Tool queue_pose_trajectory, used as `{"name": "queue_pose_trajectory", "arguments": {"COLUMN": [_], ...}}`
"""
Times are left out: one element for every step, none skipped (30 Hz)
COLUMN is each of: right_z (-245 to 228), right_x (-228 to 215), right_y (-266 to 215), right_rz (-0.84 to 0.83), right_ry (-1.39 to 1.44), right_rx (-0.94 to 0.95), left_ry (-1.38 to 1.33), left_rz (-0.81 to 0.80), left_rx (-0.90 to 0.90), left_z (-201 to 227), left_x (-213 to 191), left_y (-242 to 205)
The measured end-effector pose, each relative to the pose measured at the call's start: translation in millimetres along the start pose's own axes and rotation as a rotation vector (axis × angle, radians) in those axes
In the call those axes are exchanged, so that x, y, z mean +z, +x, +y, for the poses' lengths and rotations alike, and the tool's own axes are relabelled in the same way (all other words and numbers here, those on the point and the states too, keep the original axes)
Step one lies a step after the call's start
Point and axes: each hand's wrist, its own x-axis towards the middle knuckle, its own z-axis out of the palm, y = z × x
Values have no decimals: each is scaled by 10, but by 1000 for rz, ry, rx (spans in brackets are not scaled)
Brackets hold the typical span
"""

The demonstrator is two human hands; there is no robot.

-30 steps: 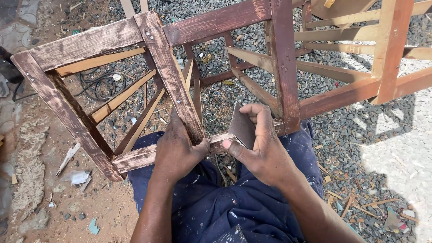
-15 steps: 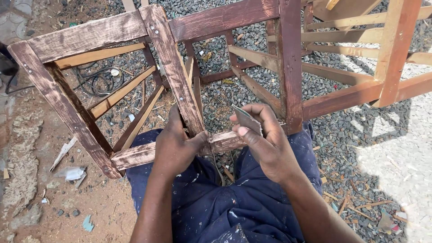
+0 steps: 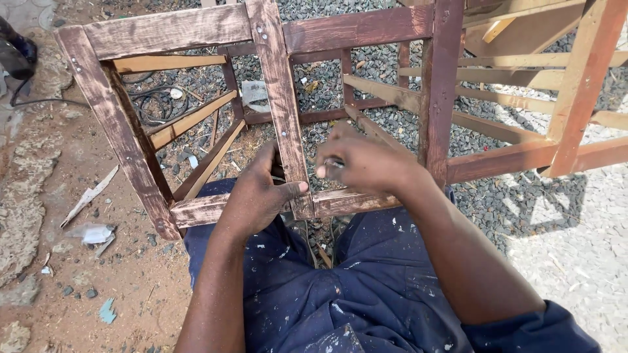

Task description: Sanding a wooden furniture frame with sandpaper to prepare it for refinishing.

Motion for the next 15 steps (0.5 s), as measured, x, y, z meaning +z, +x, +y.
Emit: {"name": "queue_pose_trajectory", "arguments": {"right_z": [20,41,63,112,164,216,222,230,246,283,317,350,353,356,362], "right_x": [34,68,115,142,167,191,212,232,247,277,307,338,358,378,399], "right_y": [59,121,172,223,282,340,339,337,337,344,348,353,366,380,389], "right_rz": [1,-110,-225,-228,-264,-300,-300,-274,-245,-243,-221,-200,-201,-206,-210], "right_ry": [-7,10,27,22,29,35,31,25,19,15,-2,-18,-23,-38,-52], "right_rx": [-3,-17,-28,-29,-41,-53,-51,-52,-52,-49,-63,-78,-77,-79,-80], "left_ry": [-4,-2,-1,-6,4,13,9,28,46,43,43,43,38,46,54], "left_rz": [5,8,11,16,2,-11,-10,-10,-11,-13,-12,-12,-10,-10,-11], "left_rx": [4,-9,-26,-25,-22,-19,-17,-29,-38,-34,-40,-45,-43,-34,-24], "left_z": [19,35,47,49,49,48,41,35,27,68,109,149,155,161,167], "left_x": [4,7,15,13,8,5,3,4,9,5,1,-5,-8,-11,-11], "left_y": [-1,-1,-18,-30,-32,-34,-36,-37,-27,-34,-47,-62,-64,-68,-73]}}
